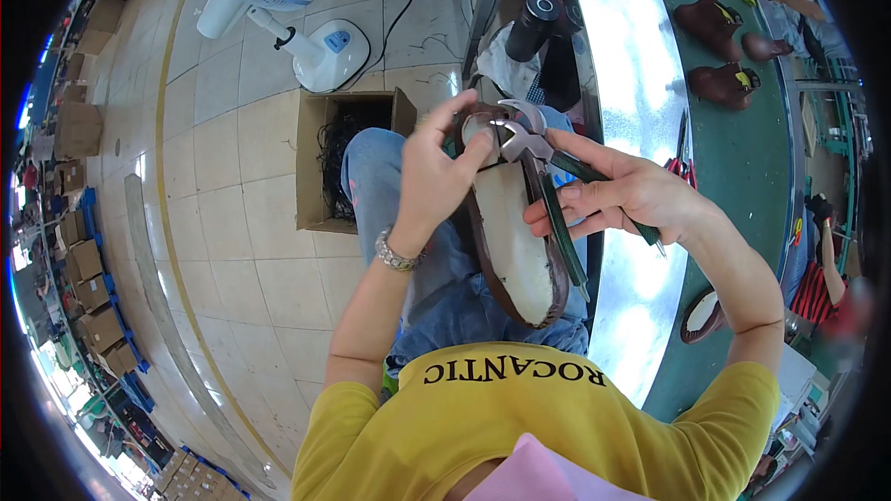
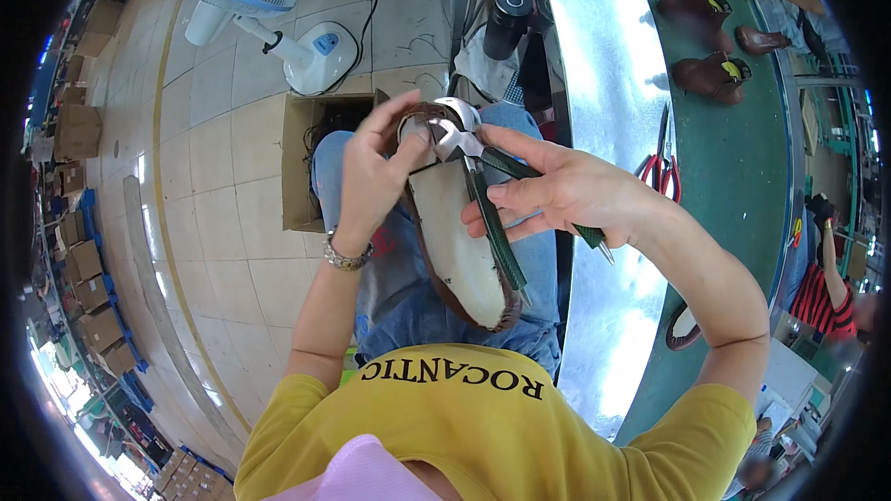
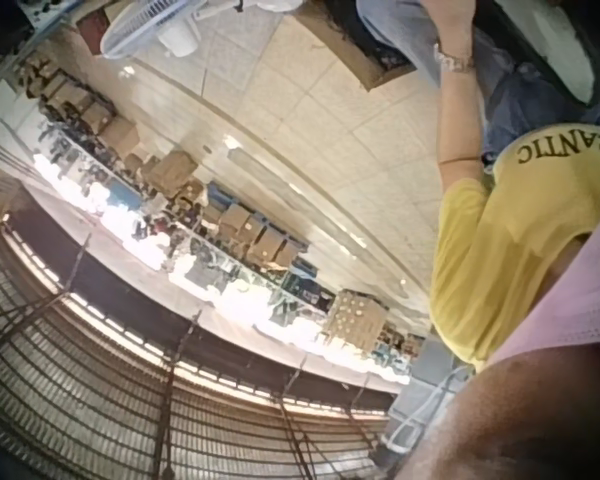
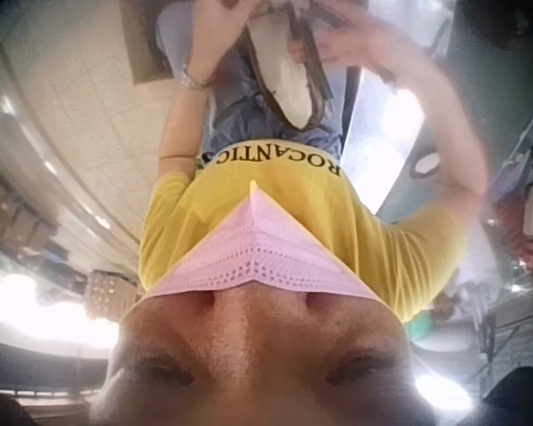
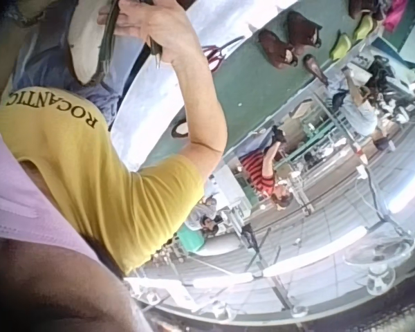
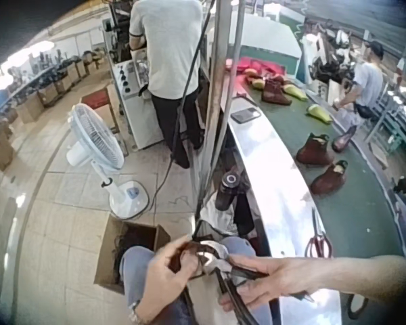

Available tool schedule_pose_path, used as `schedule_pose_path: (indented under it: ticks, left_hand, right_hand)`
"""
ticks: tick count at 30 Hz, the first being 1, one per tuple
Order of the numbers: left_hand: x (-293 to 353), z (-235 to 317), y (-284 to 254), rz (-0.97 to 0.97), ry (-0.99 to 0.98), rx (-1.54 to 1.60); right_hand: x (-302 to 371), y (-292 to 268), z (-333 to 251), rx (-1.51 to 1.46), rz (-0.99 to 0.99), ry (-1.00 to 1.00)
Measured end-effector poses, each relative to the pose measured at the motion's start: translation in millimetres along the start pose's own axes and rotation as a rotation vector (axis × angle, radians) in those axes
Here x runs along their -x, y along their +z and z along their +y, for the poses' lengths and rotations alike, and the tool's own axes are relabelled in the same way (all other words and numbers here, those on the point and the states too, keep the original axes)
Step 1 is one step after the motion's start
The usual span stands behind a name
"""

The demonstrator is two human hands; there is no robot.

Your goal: The recorder is assembling and inspecting a leather boot, using tools to pull and secure materials around a shoe last.

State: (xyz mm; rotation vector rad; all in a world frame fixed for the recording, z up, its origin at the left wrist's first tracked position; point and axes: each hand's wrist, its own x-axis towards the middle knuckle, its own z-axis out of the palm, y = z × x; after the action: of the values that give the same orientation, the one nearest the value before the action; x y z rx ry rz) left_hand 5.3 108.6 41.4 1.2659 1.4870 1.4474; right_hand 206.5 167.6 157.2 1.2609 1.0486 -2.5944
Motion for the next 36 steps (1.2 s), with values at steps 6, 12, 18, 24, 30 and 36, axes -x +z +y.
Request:
schedule_pose_path:
  ticks: [6,12,18,24,30,36]
  left_hand:
    - [9,7,17,0.000,-0.273,0.301]
    - [13,0,25,0.075,-0.219,0.291]
    - [11,8,30,0.101,-0.202,0.246]
    - [9,4,29,0.087,-0.168,0.198]
    - [5,2,21,0.026,-0.371,0.733]
    - [-3,3,25,0.034,-0.457,0.700]
  right_hand:
    - [-9,6,-6,0.175,0.155,0.038]
    - [-16,9,22,0.363,0.179,-0.213]
    - [-19,14,41,0.278,0.237,-0.316]
    - [-19,13,42,0.310,0.280,-0.349]
    - [-8,20,15,0.760,0.288,-0.135]
    - [-3,15,7,0.568,0.239,-0.068]
